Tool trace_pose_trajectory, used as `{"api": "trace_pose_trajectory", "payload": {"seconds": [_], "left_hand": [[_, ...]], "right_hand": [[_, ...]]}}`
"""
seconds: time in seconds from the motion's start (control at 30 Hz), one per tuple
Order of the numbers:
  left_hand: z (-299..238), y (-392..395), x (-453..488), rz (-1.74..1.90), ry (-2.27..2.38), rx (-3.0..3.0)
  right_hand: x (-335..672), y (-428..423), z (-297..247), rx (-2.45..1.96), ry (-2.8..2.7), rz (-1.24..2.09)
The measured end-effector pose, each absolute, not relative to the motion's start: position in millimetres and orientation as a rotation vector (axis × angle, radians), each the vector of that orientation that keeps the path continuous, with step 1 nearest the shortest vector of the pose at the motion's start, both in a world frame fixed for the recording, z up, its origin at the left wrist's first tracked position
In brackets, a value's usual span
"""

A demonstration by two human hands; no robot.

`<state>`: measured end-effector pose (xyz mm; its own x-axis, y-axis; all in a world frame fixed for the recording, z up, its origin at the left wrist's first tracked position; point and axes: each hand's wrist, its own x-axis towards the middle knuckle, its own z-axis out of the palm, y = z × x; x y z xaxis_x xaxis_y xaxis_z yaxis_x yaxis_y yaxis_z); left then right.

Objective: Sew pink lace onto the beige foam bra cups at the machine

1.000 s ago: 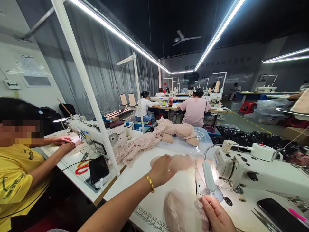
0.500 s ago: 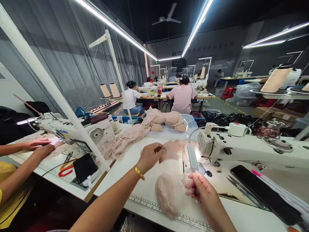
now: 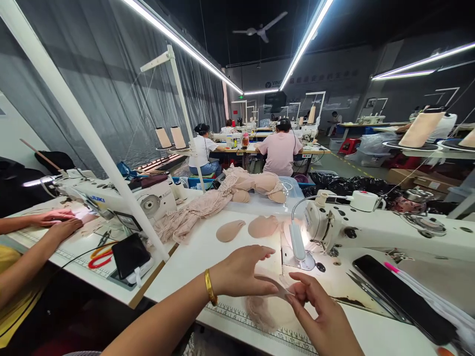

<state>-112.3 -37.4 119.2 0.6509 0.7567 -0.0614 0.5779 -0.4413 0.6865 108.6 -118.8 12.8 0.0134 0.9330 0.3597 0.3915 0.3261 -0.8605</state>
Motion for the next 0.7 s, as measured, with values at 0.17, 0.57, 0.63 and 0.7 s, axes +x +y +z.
{"api": "trace_pose_trajectory", "payload": {"seconds": [0.17,0.57,0.63,0.7], "left_hand": [[131.8,-9.4,-92.4,-0.143,0.552,2.268],[86.9,-14.5,-85.8,0.300,0.498,3.310],[70.8,-8.3,-74.8,0.207,0.392,3.311],[56.3,2.2,-61.6,0.192,0.346,3.287]], "right_hand": [[121.7,-116.9,38.2,-0.933,-2.023,0.208],[151.9,-62.3,23.9,-0.874,-2.050,-0.353],[162.1,-52.3,17.0,-0.887,-2.157,-0.306],[174.3,-45.5,10.6,-0.894,-2.248,-0.247]]}}
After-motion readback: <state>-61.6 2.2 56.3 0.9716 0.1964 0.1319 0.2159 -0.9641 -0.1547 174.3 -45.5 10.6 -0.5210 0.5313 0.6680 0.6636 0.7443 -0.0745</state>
